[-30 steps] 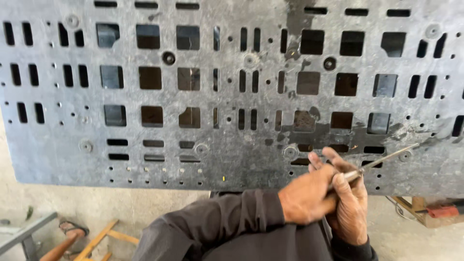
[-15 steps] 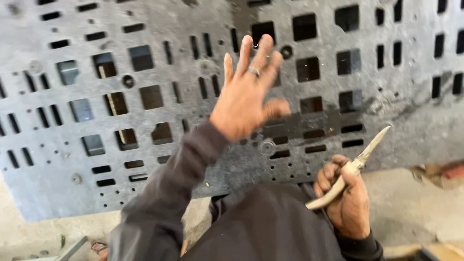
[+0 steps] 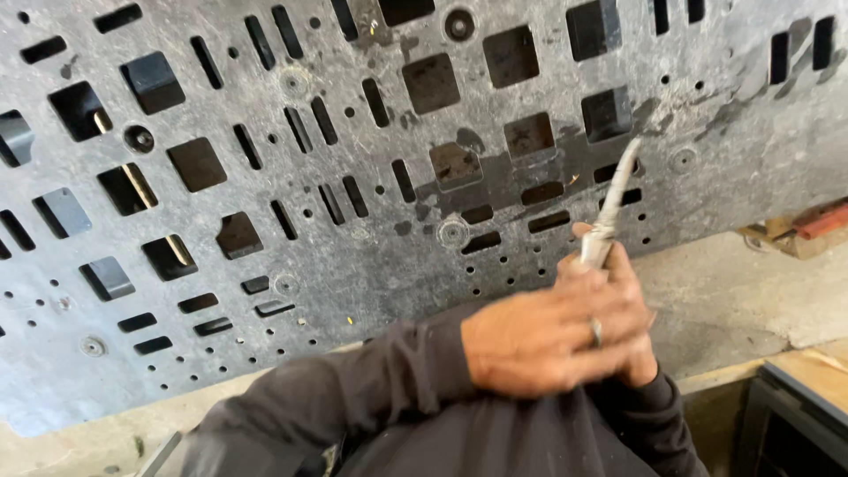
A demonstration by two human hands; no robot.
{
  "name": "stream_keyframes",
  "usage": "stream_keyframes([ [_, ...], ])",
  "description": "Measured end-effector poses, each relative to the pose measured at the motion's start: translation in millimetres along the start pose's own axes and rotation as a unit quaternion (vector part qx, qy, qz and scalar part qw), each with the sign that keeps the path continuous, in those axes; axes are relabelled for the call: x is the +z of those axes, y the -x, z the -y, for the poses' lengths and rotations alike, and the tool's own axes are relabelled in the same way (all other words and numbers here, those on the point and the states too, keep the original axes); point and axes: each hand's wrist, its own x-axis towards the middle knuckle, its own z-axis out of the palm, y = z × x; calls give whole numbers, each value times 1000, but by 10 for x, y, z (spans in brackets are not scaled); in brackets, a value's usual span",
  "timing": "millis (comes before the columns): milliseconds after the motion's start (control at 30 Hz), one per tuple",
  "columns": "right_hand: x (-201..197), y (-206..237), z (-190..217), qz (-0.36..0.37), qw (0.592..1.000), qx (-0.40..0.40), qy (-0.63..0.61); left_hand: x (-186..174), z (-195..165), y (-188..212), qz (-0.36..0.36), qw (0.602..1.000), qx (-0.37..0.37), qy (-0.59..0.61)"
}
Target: The person uses a soldering iron to apply solder to several square cutouts on a perforated metal sheet. They then use a utility knife to scrape and smooth the soldered areas.
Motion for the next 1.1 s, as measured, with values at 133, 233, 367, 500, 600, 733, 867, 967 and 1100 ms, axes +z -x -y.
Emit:
stream_keyframes([
  [133, -115, 256, -227, -23, 935, -126, 331, 281, 388, -86, 38, 998, -37, -25],
  [233, -120, 331, -232, -62, 924, -64, 371, 432, 561, -13, 58, 997, -14, 52],
  [367, -93, 270, -174, -30, 908, -196, 369, 623, 728, -57, 20, 996, -25, 87],
  [500, -58, 170, -189, -36, 896, -152, 417, 803, 849, -252, -22, 992, -83, 87],
  [600, -24, 154, -226, -42, 891, -122, 435, 814, 824, -284, -20, 989, -114, 97],
  [733, 1, 159, -249, 36, 886, -99, 451, 694, 727, -191, -58, 983, -155, 81],
  [867, -15, 102, -222, 9, 886, -139, 442, 680, 750, -220, -76, 985, -134, 77],
  [967, 16, 90, -188, -4, 890, -79, 450, 712, 758, -252, -53, 978, -169, 109],
  [1100, 67, 75, -123, 34, 874, -129, 467, 694, 735, -243, -90, 973, -197, 80],
])
